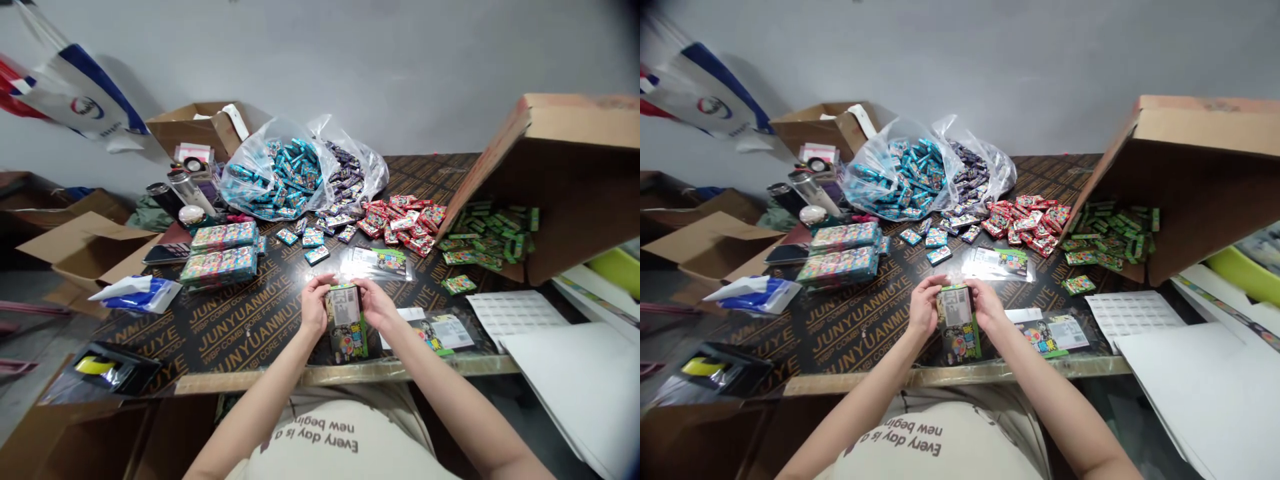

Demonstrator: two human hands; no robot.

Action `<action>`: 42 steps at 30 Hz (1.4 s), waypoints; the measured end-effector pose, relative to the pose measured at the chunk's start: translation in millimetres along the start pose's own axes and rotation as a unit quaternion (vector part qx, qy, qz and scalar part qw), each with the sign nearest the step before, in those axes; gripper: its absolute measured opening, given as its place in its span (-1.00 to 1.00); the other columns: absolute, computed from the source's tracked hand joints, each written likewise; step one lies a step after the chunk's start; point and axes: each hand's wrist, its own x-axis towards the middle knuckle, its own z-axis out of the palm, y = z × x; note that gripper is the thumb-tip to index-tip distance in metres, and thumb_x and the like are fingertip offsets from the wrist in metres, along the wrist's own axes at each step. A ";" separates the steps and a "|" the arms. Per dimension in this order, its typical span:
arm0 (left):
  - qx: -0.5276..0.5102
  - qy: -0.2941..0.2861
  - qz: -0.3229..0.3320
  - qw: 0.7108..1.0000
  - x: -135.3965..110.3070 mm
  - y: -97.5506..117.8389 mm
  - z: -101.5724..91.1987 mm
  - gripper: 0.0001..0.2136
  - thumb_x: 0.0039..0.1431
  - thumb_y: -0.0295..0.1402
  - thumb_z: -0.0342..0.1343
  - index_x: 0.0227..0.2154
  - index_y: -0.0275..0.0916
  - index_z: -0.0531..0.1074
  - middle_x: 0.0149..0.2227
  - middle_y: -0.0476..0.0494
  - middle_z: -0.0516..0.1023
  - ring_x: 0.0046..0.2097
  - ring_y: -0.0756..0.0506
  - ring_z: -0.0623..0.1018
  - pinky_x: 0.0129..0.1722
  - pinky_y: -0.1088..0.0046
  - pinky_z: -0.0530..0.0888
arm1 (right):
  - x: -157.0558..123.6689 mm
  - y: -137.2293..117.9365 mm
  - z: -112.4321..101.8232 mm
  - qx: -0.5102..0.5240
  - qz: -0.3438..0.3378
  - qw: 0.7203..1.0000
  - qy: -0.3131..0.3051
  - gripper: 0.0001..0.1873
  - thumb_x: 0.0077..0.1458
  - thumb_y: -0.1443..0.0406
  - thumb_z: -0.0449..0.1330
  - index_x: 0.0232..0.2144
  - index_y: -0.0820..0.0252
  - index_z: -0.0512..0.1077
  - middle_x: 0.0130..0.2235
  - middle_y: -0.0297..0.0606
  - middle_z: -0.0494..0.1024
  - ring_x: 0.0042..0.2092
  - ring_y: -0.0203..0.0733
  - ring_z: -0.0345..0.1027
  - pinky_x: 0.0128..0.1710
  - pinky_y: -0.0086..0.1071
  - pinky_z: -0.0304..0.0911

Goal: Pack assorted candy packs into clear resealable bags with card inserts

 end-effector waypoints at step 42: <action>0.500 -0.305 0.305 0.751 9.1 32.8 -4.1 -0.73 0.18 -0.41 -0.10 -0.20 -0.13 0.49 -0.45 -0.09 0.30 -0.36 -0.06 0.33 -0.40 0.44 0.26 | 17.7 -31.2 -172.9 -0.758 -0.200 0.619 0.042 -0.94 -0.03 0.35 0.17 -0.49 0.20 0.44 -0.36 -0.22 0.41 -0.21 -0.13 0.19 -0.21 -0.29 -0.01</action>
